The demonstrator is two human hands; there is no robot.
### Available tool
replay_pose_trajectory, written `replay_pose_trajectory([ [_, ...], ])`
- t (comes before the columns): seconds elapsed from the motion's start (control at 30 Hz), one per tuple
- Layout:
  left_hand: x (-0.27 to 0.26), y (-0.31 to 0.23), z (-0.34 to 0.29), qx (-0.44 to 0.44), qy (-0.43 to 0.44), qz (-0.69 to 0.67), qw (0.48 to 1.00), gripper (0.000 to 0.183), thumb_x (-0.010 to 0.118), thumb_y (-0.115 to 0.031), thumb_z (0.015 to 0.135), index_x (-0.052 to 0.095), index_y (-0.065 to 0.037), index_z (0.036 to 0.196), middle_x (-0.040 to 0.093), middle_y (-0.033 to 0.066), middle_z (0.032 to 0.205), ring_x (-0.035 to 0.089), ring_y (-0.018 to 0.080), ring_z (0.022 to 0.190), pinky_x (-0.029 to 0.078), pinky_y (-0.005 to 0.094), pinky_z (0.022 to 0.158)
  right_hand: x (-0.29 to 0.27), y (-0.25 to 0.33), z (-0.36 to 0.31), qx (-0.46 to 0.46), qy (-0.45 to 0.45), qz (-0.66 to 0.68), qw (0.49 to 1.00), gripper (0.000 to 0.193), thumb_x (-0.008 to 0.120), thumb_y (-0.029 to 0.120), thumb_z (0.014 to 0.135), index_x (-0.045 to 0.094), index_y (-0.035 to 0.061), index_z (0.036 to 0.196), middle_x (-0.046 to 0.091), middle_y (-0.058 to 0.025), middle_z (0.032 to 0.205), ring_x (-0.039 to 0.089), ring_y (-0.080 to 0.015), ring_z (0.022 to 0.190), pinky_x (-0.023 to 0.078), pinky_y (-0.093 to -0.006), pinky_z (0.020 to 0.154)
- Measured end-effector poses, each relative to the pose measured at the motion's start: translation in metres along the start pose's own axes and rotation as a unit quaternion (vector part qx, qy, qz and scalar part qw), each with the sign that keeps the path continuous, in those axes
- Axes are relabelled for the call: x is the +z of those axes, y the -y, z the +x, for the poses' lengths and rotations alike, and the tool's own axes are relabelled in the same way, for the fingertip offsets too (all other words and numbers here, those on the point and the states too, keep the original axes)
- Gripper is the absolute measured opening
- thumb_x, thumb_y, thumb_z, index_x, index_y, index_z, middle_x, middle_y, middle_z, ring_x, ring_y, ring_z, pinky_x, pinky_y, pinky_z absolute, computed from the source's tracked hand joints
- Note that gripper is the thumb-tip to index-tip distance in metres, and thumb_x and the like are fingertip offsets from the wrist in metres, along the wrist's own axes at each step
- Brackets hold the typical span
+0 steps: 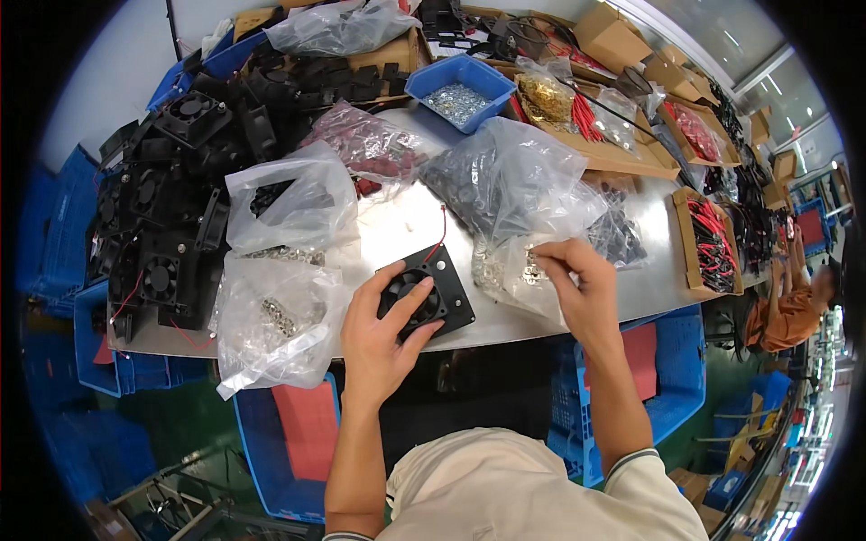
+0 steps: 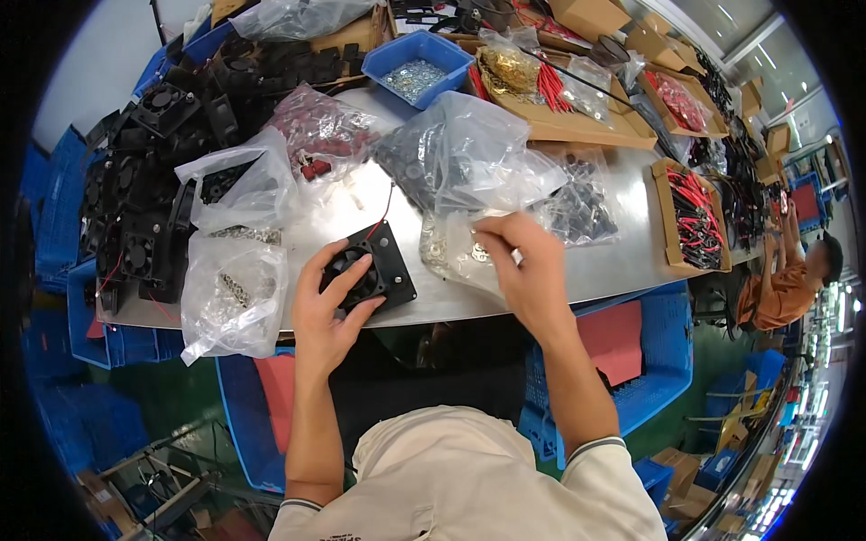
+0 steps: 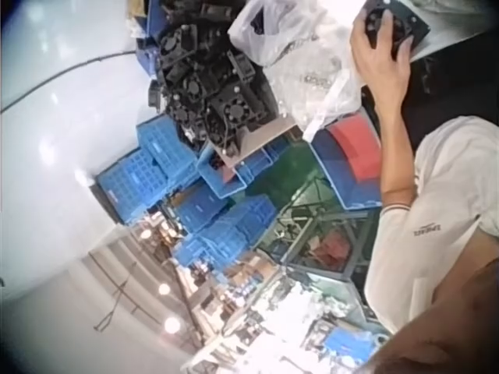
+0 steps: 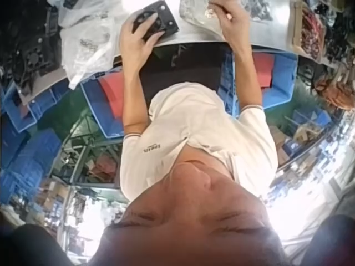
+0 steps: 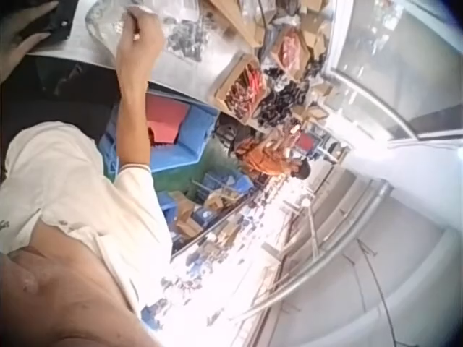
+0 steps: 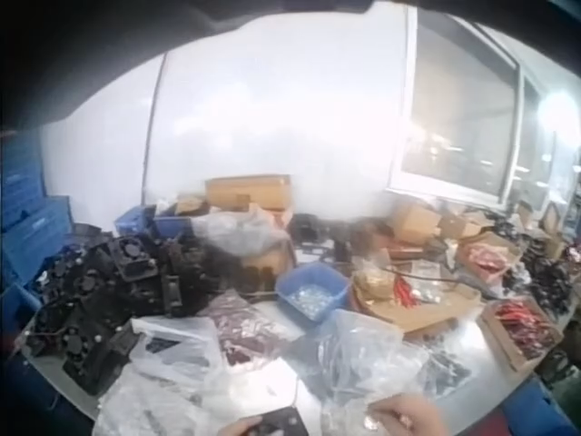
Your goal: Assembling electronic cooling fans by manually attaching small components to the fan housing.
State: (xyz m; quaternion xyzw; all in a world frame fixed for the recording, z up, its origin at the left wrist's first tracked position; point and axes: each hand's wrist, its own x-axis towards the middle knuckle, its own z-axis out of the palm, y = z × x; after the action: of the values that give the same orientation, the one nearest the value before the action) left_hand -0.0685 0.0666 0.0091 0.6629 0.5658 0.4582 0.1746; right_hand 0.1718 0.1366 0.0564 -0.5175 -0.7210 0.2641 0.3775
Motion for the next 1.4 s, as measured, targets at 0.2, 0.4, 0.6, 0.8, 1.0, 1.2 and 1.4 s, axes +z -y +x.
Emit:
replay_pose_trajectory([
  [0.2, -0.002, -0.002, -0.001, -0.007, -0.002, 0.005, 1.000, 0.054, 0.083, -0.008, 0.063, 0.069, -0.011, 0.116, 0.054, 0.0142, 0.129, 0.055, 0.0323, 0.113, 0.046, 0.0388, 0.094, 0.029, 0.035, -0.006, 0.067, 0.151, 0.141, 0.976, 0.010, 0.067, 0.003, 0.086, 0.069, -0.0001, 0.096, 0.066, -0.0034, 0.081, 0.058, -0.0086, 0.070, 0.045, -0.0216, 0.064],
  [0.4, 0.000, 0.001, -0.001, 0.013, 0.001, 0.017, 1.000, 0.053, 0.083, -0.012, 0.065, 0.069, -0.013, 0.116, 0.055, 0.0140, 0.128, 0.056, 0.0331, 0.110, 0.047, 0.0400, 0.091, 0.036, 0.018, -0.005, 0.155, 0.160, 0.273, 0.936, 0.010, 0.063, 0.000, 0.088, 0.067, -0.0043, 0.096, 0.066, -0.0057, 0.083, 0.060, -0.0093, 0.071, 0.049, -0.0229, 0.066],
  [0.6, -0.003, -0.001, 0.001, 0.002, 0.003, 0.017, 1.000, 0.055, 0.083, -0.010, 0.064, 0.069, -0.013, 0.117, 0.055, 0.0136, 0.128, 0.057, 0.0324, 0.111, 0.048, 0.0390, 0.093, 0.040, 0.027, -0.005, 0.155, 0.216, 0.252, 0.930, 0.011, 0.063, 0.002, 0.089, 0.067, -0.0025, 0.098, 0.059, -0.0019, 0.090, 0.057, -0.0078, 0.074, 0.046, -0.0223, 0.067],
  [0.8, -0.002, 0.000, 0.000, 0.004, -0.002, 0.021, 1.000, 0.054, 0.083, -0.010, 0.063, 0.069, -0.014, 0.116, 0.055, 0.0137, 0.128, 0.057, 0.0325, 0.111, 0.048, 0.0390, 0.092, 0.049, 0.026, -0.004, 0.098, 0.212, 0.144, 0.962, 0.010, 0.064, 0.004, 0.089, 0.067, -0.0012, 0.097, 0.059, -0.0007, 0.088, 0.054, -0.0063, 0.072, 0.044, -0.0217, 0.065],
  [1.0, -0.003, 0.003, -0.002, 0.022, -0.010, 0.026, 0.999, 0.053, 0.083, -0.014, 0.065, 0.069, -0.015, 0.116, 0.056, 0.0134, 0.127, 0.057, 0.0334, 0.110, 0.048, 0.0404, 0.090, 0.050, 0.034, -0.002, 0.124, 0.229, 0.126, 0.957, 0.010, 0.065, 0.004, 0.088, 0.066, -0.0003, 0.097, 0.062, 0.0000, 0.083, 0.055, -0.0054, 0.073, 0.045, -0.0212, 0.066],
  [1.2, -0.003, 0.002, 0.000, 0.025, -0.007, 0.016, 1.000, 0.051, 0.082, -0.017, 0.066, 0.069, -0.016, 0.116, 0.056, 0.0129, 0.126, 0.056, 0.0333, 0.109, 0.048, 0.0404, 0.089, 0.040, 0.024, -0.001, 0.097, 0.241, 0.109, 0.959, 0.014, 0.065, 0.003, 0.087, 0.065, -0.0005, 0.101, 0.059, -0.0001, 0.090, 0.056, -0.0069, 0.082, 0.044, -0.0214, 0.071],
  [1.4, -0.006, 0.006, 0.001, 0.023, -0.005, 0.008, 1.000, 0.051, 0.082, -0.015, 0.066, 0.069, -0.016, 0.115, 0.056, 0.0131, 0.126, 0.056, 0.0333, 0.109, 0.047, 0.0408, 0.089, 0.039, 0.037, -0.004, 0.083, 0.247, 0.103, 0.960, 0.016, 0.067, 0.000, 0.084, 0.066, 0.0021, 0.099, 0.056, -0.0020, 0.089, 0.054, -0.0085, 0.078, 0.041, -0.0231, 0.067],
])
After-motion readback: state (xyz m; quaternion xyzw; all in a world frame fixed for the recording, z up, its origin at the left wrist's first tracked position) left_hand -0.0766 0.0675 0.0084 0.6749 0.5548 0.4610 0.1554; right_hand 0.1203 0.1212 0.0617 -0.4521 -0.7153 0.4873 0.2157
